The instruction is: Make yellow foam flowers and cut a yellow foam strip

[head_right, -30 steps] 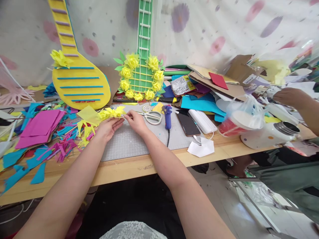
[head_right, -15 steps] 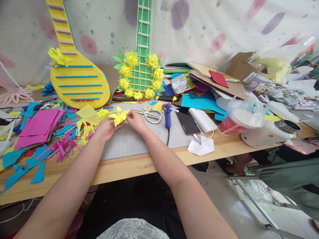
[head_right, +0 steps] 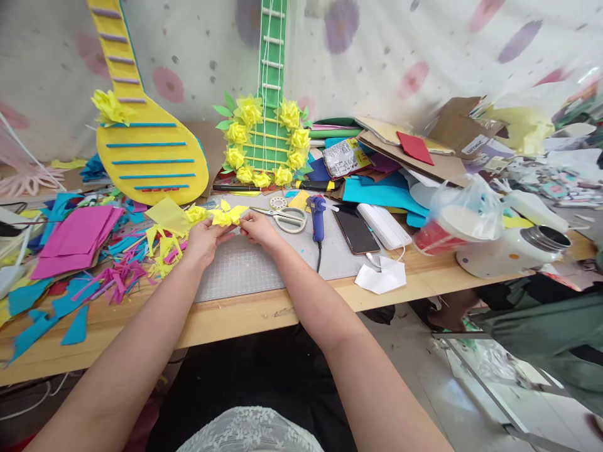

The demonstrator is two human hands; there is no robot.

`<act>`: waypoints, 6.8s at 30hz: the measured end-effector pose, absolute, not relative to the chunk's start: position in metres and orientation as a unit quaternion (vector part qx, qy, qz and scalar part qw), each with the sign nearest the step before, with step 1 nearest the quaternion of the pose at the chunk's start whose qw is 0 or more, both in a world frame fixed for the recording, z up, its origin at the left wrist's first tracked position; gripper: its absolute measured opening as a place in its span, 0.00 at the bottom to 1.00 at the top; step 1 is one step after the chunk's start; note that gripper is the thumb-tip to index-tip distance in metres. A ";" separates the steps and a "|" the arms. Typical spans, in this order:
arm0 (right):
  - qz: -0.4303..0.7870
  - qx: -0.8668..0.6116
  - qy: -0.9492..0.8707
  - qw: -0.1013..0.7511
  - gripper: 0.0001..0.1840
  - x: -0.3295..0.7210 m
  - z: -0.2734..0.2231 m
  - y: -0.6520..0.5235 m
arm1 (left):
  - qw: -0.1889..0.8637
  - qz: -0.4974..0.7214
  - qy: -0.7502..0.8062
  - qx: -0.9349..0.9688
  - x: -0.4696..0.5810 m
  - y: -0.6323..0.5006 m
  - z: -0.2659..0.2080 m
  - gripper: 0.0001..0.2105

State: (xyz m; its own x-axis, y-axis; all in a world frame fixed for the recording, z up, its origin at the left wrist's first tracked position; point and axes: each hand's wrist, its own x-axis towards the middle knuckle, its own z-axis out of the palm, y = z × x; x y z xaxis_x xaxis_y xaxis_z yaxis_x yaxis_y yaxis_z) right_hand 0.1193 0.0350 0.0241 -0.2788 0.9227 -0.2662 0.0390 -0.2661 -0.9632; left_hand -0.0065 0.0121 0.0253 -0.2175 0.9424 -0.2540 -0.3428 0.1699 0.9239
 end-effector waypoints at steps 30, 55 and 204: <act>0.658 -0.294 -0.538 0.437 0.18 0.139 0.025 0.044 | 0.746 0.464 0.447 0.169 -0.020 0.006 0.044 0.10; 0.670 -0.296 -0.462 0.499 0.15 0.125 0.011 0.048 | 0.709 0.527 0.421 0.203 -0.014 0.009 0.038 0.04; 0.398 -0.378 -0.755 0.359 0.13 0.122 0.017 0.036 | 0.153 0.623 0.612 0.462 -0.023 0.027 -0.006 0.06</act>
